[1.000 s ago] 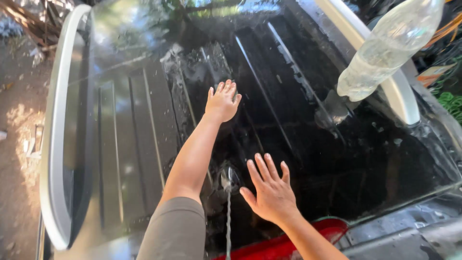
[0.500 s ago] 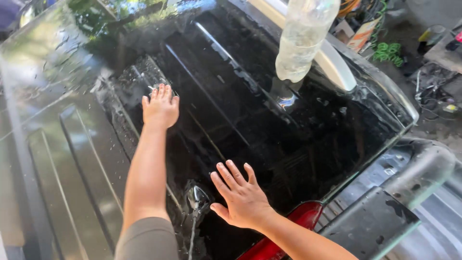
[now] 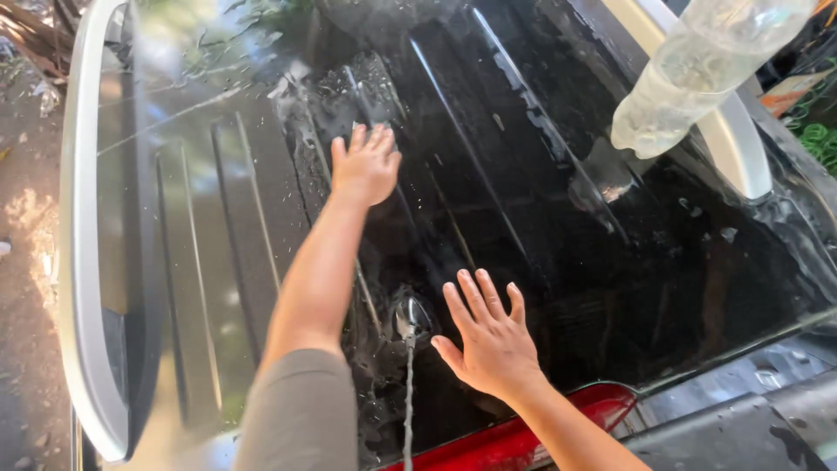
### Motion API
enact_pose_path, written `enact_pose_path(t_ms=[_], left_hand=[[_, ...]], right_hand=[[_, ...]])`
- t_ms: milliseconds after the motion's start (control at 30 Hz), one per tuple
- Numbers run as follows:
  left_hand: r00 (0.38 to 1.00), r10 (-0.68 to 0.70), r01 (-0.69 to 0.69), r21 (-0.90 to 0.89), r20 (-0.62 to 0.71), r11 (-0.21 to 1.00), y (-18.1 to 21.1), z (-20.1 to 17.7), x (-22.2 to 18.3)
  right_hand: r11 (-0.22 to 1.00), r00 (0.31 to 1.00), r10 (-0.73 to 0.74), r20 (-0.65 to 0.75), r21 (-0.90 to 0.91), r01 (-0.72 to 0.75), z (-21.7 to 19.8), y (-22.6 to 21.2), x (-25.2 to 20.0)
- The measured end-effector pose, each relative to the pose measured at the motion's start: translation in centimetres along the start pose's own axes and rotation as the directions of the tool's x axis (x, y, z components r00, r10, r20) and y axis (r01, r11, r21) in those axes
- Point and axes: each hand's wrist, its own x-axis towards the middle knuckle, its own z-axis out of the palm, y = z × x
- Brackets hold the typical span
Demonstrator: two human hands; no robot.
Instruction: Sanding and washing the roof area of a pickup truck cabin using sandpaper and water from a bottle.
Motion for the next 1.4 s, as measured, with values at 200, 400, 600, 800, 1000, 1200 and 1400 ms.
enact_pose_path(t_ms=[200, 400, 600, 800, 1000, 1200, 1400], left_hand=[[0.939, 0.332, -0.344, -0.203, -0.092, 0.917, 5.4, 0.0, -11.6], [0.952, 0.304, -0.296, -0.156, 0.032, 0.942, 4.4, -3.0, -8.1], [0.992, -0.001, -0.012, -0.102, -0.128, 0.995, 6.2, 1.4, -2.2], [0.901, 0.404, -0.314, -0.405, 0.157, 0.858, 6.8, -0.8, -12.2], [0.861, 0.475, -0.007, -0.927, 0.185, 0.374, 8.3, -5.8, -14.2], [0.872, 0.405, 0.194, -0.953, 0.275, 0.231, 7.3, -3.1, -15.5], [0.906, -0.002, -0.127, -0.275, -0.424, 0.953, 4.5, 3.1, -17.5]], right_hand=[[1.000, 1.000, 0.010, 0.007, -0.010, -0.010, -0.3, -0.1, -0.1], [0.999, 1.000, 0.004, 0.015, -0.051, -0.003, -0.1, 0.1, 0.2], [0.999, 1.000, 0.012, 0.018, -0.033, -0.011, -0.4, -0.4, -0.7], [0.965, 0.984, 0.083, -0.156, 0.259, -0.040, -0.3, 1.0, -0.8], [0.460, 0.905, 0.385, -0.180, 0.888, -0.018, 2.1, 2.3, -0.3], [-0.285, 0.876, 0.320, 0.362, 0.918, -0.275, 1.9, 3.3, -0.9], [-0.334, 0.823, 0.288, 0.490, 0.857, -0.393, -1.4, 2.4, -0.1]])
